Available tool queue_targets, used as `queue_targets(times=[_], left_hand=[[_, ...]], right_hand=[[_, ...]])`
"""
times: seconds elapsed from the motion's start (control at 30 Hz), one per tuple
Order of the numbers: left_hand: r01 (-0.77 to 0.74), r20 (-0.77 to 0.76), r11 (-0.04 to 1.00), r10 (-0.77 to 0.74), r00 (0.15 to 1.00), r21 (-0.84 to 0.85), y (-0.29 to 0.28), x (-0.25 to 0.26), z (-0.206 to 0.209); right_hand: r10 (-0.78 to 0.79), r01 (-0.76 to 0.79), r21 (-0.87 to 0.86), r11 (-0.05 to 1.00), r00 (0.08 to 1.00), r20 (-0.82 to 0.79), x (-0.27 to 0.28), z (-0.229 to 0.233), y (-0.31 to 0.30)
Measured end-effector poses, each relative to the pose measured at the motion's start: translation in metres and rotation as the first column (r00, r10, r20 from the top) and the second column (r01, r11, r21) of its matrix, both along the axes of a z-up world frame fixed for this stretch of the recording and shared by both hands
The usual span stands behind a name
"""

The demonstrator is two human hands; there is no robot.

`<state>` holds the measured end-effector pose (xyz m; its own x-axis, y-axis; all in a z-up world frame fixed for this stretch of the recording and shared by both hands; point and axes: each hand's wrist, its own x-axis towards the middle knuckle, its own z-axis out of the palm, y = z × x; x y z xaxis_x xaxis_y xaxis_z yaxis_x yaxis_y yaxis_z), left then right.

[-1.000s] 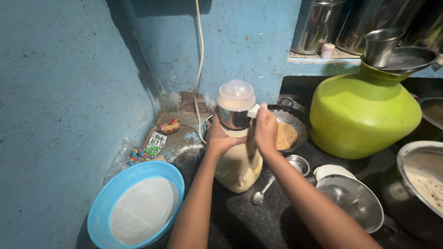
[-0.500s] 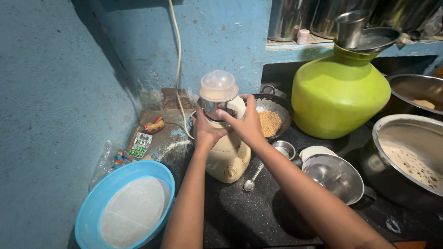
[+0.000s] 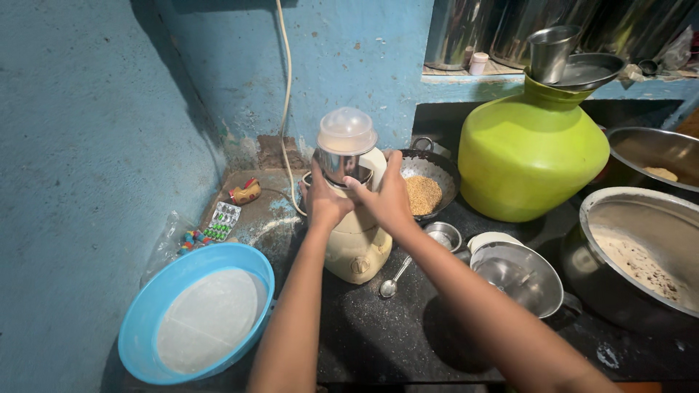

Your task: The person operates a mixer grinder to blend grains, holding the lid while the machine runs. They remove the lid, stir the mixture with a spoon, reattach the jar and blend again, then pour the blended mixture into a blue bowl and set it on the counter.

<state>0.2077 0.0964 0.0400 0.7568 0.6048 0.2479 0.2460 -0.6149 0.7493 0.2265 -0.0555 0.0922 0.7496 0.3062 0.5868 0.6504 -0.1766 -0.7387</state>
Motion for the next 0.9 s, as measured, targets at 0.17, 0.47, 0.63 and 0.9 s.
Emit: queue_targets(times=[0.17, 0.47, 0.63, 0.9], left_hand=[[0.108, 0.136, 0.994, -0.104, 0.985, -0.02, 0.0, -0.021, 0.006], [-0.104, 0.388, 0.991, 0.065, 0.919, 0.081, -0.038, -0.104, -0.081], [0.024, 0.087, 0.999, -0.028, 0.996, 0.042, -0.049, -0.131, -0.094], [0.006, 0.085, 1.0, -0.005, 0.996, -0.015, -0.08, -0.128, -0.094]], right_hand=[[-0.112, 0.113, -0.072, 0.991, 0.994, 0.016, 0.022, 0.014, -0.018], [0.259, -0.24, -0.1, 0.966, 0.874, 0.411, 0.064, 0.093, 0.006], [0.461, -0.314, -0.358, 0.879, 0.75, 0.474, 0.064, 0.092, 0.028], [0.481, -0.328, -0.369, 0.87, 0.729, 0.487, 0.072, 0.084, 0.03]])
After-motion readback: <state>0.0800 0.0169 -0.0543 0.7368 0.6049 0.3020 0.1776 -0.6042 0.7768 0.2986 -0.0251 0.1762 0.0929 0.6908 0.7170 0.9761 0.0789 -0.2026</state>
